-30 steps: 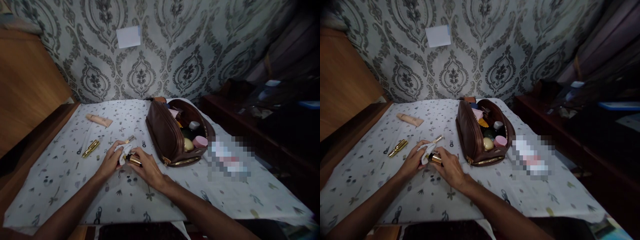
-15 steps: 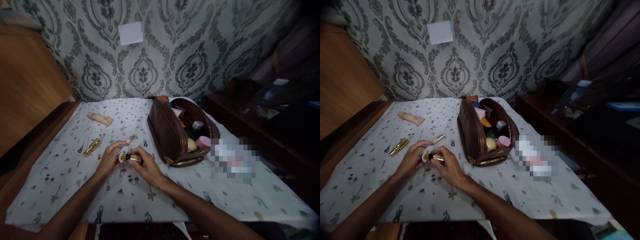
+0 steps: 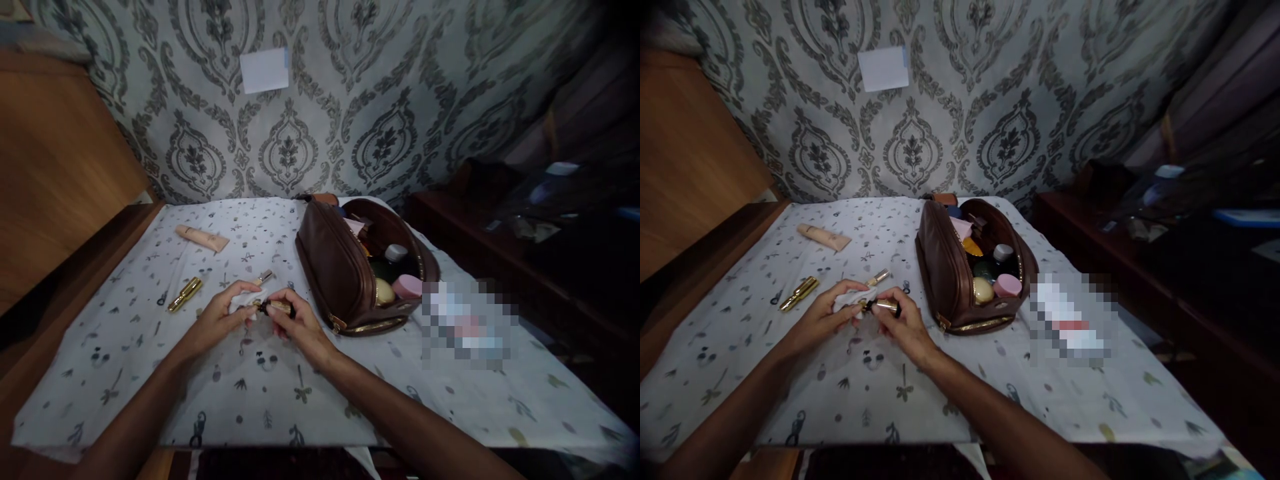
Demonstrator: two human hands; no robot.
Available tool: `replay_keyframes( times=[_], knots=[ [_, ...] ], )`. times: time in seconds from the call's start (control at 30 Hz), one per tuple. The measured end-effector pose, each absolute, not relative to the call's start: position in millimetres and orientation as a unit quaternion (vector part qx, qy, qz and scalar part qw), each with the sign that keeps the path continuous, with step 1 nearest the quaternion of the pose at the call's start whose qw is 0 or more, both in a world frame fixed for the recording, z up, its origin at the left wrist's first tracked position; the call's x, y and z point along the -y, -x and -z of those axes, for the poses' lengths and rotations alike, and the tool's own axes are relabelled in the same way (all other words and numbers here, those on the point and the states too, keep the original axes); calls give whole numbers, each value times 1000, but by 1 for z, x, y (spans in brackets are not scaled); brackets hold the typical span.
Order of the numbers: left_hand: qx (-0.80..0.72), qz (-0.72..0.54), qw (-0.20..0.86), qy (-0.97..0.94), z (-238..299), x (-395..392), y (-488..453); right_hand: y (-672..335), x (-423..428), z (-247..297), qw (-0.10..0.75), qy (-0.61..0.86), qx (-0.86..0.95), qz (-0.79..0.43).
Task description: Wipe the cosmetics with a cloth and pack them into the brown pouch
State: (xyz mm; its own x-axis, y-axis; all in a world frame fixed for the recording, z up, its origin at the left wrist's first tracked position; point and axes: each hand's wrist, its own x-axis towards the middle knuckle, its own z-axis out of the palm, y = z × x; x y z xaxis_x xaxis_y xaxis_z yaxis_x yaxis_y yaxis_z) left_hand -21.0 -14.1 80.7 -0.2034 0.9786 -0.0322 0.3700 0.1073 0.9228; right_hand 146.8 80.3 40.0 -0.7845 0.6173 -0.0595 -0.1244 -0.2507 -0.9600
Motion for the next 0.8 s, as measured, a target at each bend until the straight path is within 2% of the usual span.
replay_keyframes(
  times=[0.2, 0.53, 0.6, 0.8],
  knots=[
    [-676, -428, 347, -489, -70, 9, 18, -146, -79, -43, 273, 200, 546, -766],
    [-735, -449, 186, -473, -63, 7, 9, -141, -73, -37, 285, 176, 545, -768],
    [-726, -453, 204, -475, -63, 7, 10, -140, -72, -35, 291, 179, 538, -770],
    [-655, -431, 352, -511, -67, 10, 17, -140, -75, -35, 314, 200, 496, -785]
  ],
)
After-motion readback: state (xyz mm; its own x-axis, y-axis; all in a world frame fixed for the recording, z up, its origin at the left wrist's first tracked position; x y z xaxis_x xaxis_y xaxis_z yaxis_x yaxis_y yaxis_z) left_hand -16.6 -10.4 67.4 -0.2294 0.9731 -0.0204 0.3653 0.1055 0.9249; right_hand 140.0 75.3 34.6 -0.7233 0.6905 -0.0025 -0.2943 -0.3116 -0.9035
